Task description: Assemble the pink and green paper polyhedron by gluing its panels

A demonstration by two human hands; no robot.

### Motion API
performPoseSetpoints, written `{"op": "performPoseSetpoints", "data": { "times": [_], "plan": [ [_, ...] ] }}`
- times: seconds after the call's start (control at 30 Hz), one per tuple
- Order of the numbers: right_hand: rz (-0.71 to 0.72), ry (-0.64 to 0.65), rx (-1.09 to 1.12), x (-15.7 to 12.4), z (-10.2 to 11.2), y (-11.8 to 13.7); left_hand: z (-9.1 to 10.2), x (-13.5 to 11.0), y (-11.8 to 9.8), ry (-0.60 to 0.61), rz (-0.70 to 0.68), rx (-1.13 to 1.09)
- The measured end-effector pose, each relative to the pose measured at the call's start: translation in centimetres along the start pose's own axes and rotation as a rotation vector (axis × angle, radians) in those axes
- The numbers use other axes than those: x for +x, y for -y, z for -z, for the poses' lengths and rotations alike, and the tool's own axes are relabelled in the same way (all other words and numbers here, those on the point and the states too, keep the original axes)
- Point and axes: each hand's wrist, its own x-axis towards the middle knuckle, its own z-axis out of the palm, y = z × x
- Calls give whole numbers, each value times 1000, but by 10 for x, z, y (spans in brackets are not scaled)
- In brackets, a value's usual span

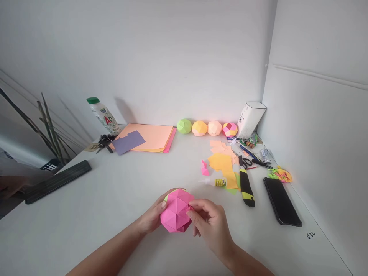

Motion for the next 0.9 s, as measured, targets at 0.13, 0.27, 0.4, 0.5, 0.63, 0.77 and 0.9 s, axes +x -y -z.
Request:
{"op": "performPoseSetpoints", "data": {
  "times": [0.13,0.27,0.4,0.5,0.63,0.77,0.9],
  "plan": [
    [-140,-21,106,1,-3,1,1,-3,1,-71,67,0],
    [-197,-35,161,2,-5,0,3,-5,3,-123,88,15],
    [-238,-61,210,2,-5,-3,3,-5,3,-138,80,45],
    [-259,-77,241,2,-7,-6,1,-5,2,-150,90,67],
    [-260,-100,276,3,-9,-9,-1,-5,1,-154,87,99],
    [-257,-109,300,3,-10,-9,0,-4,0,-158,83,145],
    [-257,-109,295,2,-11,-8,-2,-4,-2,-158,85,169]
  ]
}}
